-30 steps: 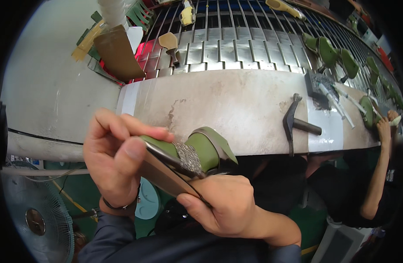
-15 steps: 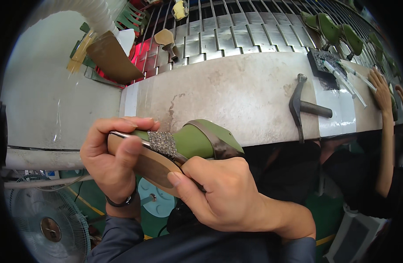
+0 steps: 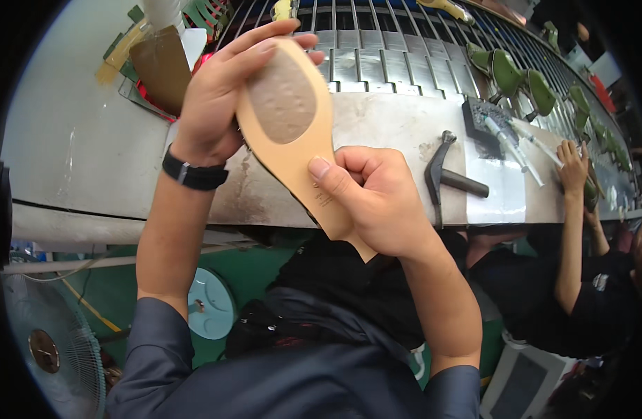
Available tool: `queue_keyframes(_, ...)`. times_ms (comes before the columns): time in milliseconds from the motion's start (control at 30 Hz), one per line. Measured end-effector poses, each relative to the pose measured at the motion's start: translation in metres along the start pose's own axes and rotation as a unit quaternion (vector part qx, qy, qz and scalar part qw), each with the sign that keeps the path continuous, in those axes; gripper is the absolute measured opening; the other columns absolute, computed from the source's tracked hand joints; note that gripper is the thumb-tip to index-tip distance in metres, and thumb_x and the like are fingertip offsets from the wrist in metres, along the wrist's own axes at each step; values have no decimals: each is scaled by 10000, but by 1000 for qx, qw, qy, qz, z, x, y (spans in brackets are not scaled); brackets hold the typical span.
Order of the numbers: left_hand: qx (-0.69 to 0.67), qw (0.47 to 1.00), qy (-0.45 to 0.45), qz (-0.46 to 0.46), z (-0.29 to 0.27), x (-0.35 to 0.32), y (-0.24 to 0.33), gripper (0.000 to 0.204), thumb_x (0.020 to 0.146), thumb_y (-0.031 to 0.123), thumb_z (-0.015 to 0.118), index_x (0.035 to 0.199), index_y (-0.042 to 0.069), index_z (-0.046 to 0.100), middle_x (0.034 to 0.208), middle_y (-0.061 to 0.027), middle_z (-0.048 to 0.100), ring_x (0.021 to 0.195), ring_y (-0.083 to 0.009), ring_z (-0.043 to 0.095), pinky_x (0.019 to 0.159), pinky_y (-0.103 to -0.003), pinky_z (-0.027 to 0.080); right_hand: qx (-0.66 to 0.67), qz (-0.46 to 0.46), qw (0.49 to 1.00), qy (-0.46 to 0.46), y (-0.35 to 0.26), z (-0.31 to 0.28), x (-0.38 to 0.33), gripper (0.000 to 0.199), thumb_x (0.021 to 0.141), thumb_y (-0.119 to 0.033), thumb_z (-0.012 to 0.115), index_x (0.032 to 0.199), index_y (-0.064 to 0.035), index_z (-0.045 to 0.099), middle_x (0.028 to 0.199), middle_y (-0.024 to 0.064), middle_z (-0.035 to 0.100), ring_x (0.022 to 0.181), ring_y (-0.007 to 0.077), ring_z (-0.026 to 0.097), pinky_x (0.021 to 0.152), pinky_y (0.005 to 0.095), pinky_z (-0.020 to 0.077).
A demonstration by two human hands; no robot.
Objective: The person assembles high-heeled shoes by taking shoe lasts and soles from a conveyor, aligning and pressing the soles onto the shoe uppers by hand, tapping them with a hammer, and returning the shoes to the conveyor.
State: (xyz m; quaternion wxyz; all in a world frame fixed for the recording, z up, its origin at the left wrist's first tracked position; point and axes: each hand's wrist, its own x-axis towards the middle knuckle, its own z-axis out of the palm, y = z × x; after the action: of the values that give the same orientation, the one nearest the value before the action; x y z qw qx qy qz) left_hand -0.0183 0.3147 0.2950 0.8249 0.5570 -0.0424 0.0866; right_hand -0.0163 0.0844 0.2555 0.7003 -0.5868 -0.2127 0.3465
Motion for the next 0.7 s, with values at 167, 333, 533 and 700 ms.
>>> queue_keyframes(167,-14,1000,6,-20,13,8,0,304,1063,120,571,1274,-81,660,1160,-139,732,999,-162,696,876,-288,578,47,-32,997,53,-41,14,-21,350,1097,-271,552,1006,46,668,709,83,677,487,132,619,462,237,507)
queue_keyframes(333,-10,999,-5,-45,4,16,-4,369,1043,63,560,1377,-90,587,1248,-172,705,1068,-207,699,941,-315,588,41,-63,994,78,-7,13,-13,278,1079,-194,639,986,53,727,830,5,707,692,24,591,608,208,482)
queue_keyframes(533,-46,997,-35,-44,-9,15,-9,398,1041,43,551,1418,-85,546,1286,-204,683,1165,-274,688,1010,-387,581,-16,-47,997,65,9,19,-3,315,1087,-196,622,907,46,715,739,-38,644,640,4,517,531,221,412)
queue_keyframes(700,-27,997,-72,0,-35,12,-10,489,1067,164,509,1507,-46,468,1465,-255,564,1322,-357,613,1092,-500,550,-112,-42,991,67,3,29,3,367,1046,-222,646,814,58,701,592,55,587,562,65,518,510,302,426)
